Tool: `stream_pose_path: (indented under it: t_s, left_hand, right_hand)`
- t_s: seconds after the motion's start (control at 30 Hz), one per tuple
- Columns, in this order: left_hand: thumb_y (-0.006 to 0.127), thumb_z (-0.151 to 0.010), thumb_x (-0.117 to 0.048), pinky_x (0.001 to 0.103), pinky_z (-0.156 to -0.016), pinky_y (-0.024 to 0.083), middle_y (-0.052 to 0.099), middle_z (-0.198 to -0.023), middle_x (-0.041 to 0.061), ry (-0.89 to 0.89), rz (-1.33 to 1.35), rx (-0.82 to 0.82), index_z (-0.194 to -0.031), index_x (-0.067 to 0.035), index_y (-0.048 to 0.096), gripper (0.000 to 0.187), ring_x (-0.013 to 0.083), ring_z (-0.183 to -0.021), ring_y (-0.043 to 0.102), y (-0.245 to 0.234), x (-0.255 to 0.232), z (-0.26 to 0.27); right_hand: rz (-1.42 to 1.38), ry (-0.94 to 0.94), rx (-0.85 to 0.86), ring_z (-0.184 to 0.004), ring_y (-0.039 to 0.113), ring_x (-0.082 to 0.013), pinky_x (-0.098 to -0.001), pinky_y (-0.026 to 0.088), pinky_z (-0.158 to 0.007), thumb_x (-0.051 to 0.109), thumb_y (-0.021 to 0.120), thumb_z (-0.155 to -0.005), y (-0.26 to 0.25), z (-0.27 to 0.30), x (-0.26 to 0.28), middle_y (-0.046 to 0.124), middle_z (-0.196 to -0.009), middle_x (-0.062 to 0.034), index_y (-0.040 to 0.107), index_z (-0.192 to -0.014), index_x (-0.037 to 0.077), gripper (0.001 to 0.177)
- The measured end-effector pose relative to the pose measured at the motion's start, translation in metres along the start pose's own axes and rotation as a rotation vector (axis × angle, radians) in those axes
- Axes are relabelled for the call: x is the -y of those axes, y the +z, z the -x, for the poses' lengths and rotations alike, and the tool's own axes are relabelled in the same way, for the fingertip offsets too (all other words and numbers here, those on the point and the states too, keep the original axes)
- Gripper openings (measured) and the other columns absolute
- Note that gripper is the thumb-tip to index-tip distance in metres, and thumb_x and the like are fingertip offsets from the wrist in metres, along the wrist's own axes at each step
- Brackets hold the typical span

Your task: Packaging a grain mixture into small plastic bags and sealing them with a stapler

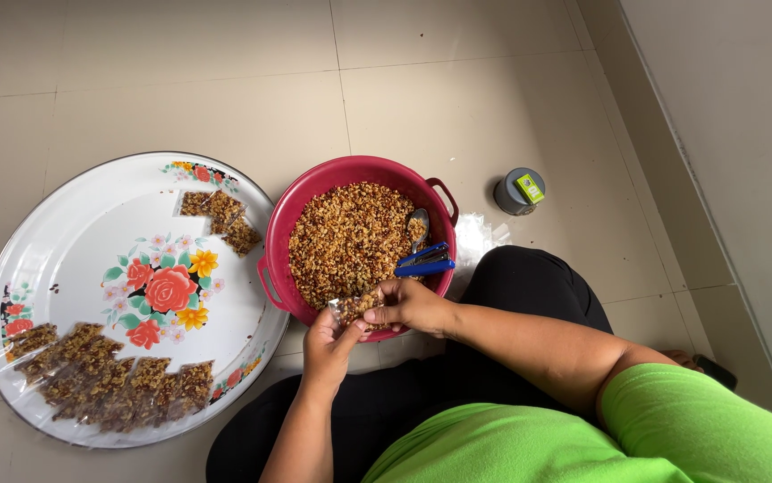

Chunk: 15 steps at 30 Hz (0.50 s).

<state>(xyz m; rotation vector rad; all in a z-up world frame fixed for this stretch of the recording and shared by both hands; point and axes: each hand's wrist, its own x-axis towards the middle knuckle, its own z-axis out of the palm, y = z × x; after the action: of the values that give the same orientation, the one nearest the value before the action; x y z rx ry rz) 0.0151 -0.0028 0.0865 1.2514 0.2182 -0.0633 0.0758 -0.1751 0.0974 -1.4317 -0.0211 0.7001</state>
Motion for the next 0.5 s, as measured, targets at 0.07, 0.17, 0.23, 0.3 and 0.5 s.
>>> stream_pose_path:
  t_s: [0.07,0.17,0.23,0.3,0.5]
  left_hand:
    - [0.079,-0.085,-0.005,0.034,-0.068,0.063,0.074,-0.081,0.017,-0.02,0.005,-0.008,-0.1,0.002,0.066,0.021,0.0206,-0.071,0.073,-0.001,0.0,0.0]
    - [0.078,-0.083,-0.004,0.034,-0.069,0.064,0.072,-0.084,0.015,-0.075,0.023,-0.017,-0.102,0.001,0.066,0.023,0.0201,-0.073,0.071,-0.002,0.002,0.003]
    - [0.077,-0.082,-0.003,0.034,-0.071,0.063,0.07,-0.087,0.013,-0.109,0.036,-0.018,-0.105,0.001,0.065,0.027,0.0194,-0.075,0.069,0.002,-0.004,0.004]
    - [0.076,-0.087,-0.009,0.034,-0.073,0.062,0.067,-0.086,0.008,-0.104,0.043,-0.019,-0.101,-0.003,0.067,0.018,0.0161,-0.078,0.067,0.009,-0.017,0.006]
    - [0.08,-0.088,-0.012,0.033,-0.068,0.059,0.073,-0.076,0.012,-0.015,-0.184,-0.062,-0.093,0.001,0.076,0.015,0.0142,-0.073,0.065,-0.01,0.015,-0.001]
  right_hand:
    - [0.011,0.0,0.014,-0.06,0.062,-0.0139,-0.02,0.055,-0.046,0.014,0.092,-0.078,-0.003,-0.003,-0.01,0.06,-0.065,-0.0082,0.068,-0.082,-0.002,0.03]
    - [0.035,-0.004,0.033,-0.057,0.063,-0.0146,-0.0204,0.054,-0.044,0.012,0.093,-0.077,-0.005,-0.008,-0.022,0.061,-0.062,-0.0102,0.067,-0.078,-0.003,0.03]
    - [0.049,-0.01,0.037,-0.055,0.062,-0.0145,-0.0204,0.054,-0.043,0.012,0.093,-0.077,-0.008,-0.01,-0.027,0.061,-0.06,-0.0109,0.066,-0.077,-0.002,0.03]
    - [0.047,0.019,0.041,-0.055,0.061,-0.0134,-0.0193,0.054,-0.045,0.01,0.091,-0.079,-0.011,-0.01,-0.032,0.061,-0.062,-0.0107,0.07,-0.082,-0.002,0.024]
    - [0.066,0.004,0.073,-0.064,0.064,-0.0112,-0.0197,0.056,-0.053,0.016,0.091,-0.08,-0.002,0.002,0.003,0.068,-0.073,-0.0103,0.068,-0.101,-0.006,0.038]
